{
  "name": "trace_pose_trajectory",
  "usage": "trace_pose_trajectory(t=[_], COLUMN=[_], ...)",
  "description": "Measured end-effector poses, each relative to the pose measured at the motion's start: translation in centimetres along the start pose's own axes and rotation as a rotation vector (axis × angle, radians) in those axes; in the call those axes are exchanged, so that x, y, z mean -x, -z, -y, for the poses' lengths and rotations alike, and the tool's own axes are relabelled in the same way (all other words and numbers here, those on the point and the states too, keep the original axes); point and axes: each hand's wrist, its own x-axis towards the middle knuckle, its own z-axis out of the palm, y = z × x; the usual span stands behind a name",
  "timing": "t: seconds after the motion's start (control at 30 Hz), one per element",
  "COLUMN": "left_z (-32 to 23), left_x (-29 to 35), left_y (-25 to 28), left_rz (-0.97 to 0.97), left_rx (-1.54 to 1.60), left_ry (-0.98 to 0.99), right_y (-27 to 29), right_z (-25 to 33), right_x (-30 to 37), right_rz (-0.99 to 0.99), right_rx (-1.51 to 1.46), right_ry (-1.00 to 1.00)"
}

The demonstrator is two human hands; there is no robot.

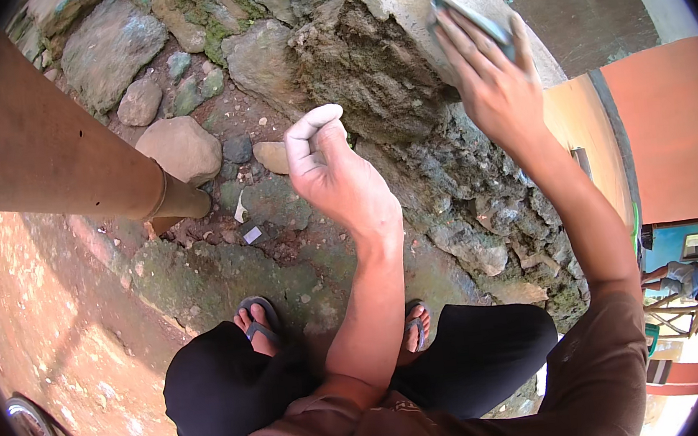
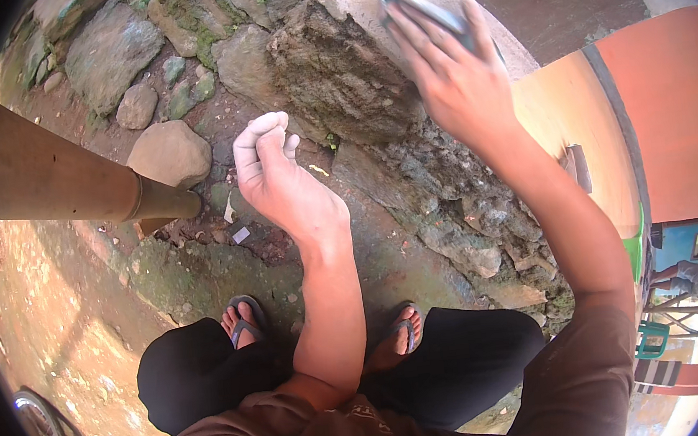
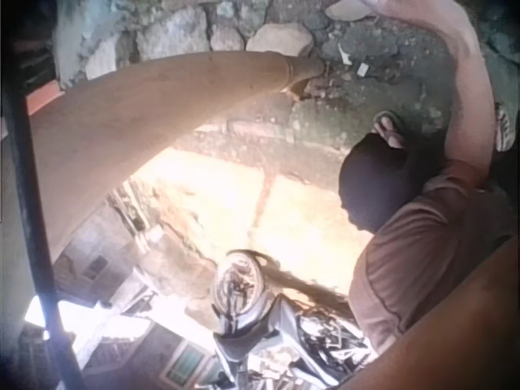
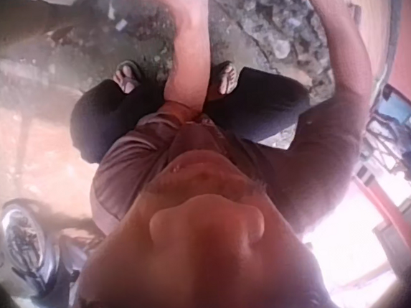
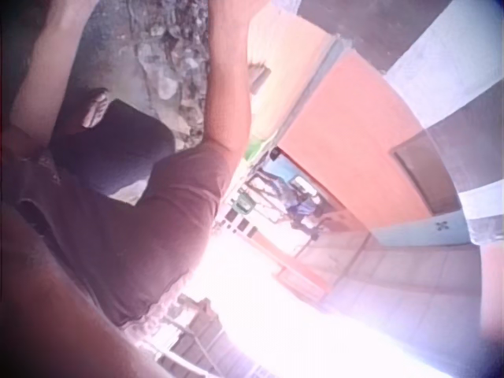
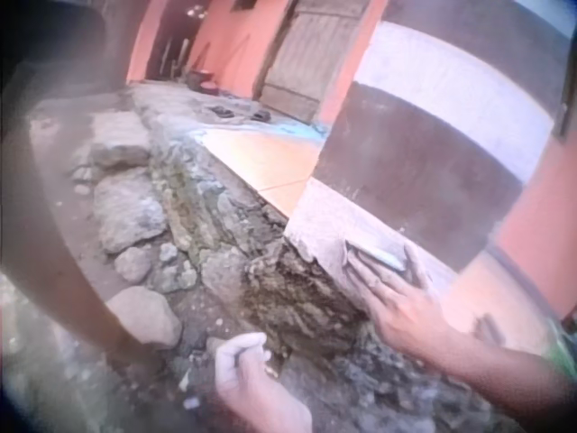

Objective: The person applies and smooths mortar along the base of a stone wall using a trowel and a small piece of cloth. They repeatedly scoop mortar, press it into gaps, and wipe the surface to create a finished edge.

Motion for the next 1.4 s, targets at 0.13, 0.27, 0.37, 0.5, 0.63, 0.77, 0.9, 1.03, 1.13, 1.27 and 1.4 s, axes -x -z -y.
trace_pose_trajectory(t=[0.13,0.27,0.37,0.5,0.63,0.77,0.9,1.03,1.13,1.27,1.4], left_z=[0.9,1.2,0.5,0.3,0.7,1.6,1.3,1.5,1.4,2.1,2.3], left_x=[-1.1,-3.3,-3.2,-1.9,-1.9,-3.9,-4.4,-1.9,-0.1,-0.8,-1.8], left_y=[0.6,1.4,1.4,0.8,1.5,2.3,2.6,0.8,-0.2,0.6,1.0], left_rz=[0.083,0.090,0.027,0.015,0.092,0.073,0.003,0.017,0.114,0.164,0.121], left_rx=[-0.053,-0.112,-0.089,-0.097,-0.099,-0.163,-0.178,-0.134,-0.070,-0.122,-0.166], left_ry=[-0.045,-0.070,-0.030,-0.037,-0.060,-0.083,-0.038,-0.015,-0.019,-0.037,-0.025], right_y=[2.5,0.1,-1.5,-1.1,0.7,1.1,-1.4,-2.3,-1.5,0.0,-0.7], right_z=[-0.4,-0.3,1.6,1.2,0.3,0.2,1.6,2.1,2.0,1.6,2.3], right_x=[6.8,2.1,-5.0,-5.2,4.5,6.6,-3.9,-9.2,-4.5,4.2,-0.4], right_rz=[0.168,0.060,-0.067,0.010,0.067,0.107,-0.067,-0.157,0.003,0.072,0.057], right_rx=[0.045,0.008,0.109,0.146,-0.025,0.003,0.032,-0.088,0.012,-0.075,-0.035], right_ry=[-0.103,-0.013,0.055,0.043,-0.033,-0.088,0.060,0.085,0.008,-0.048,0.024])
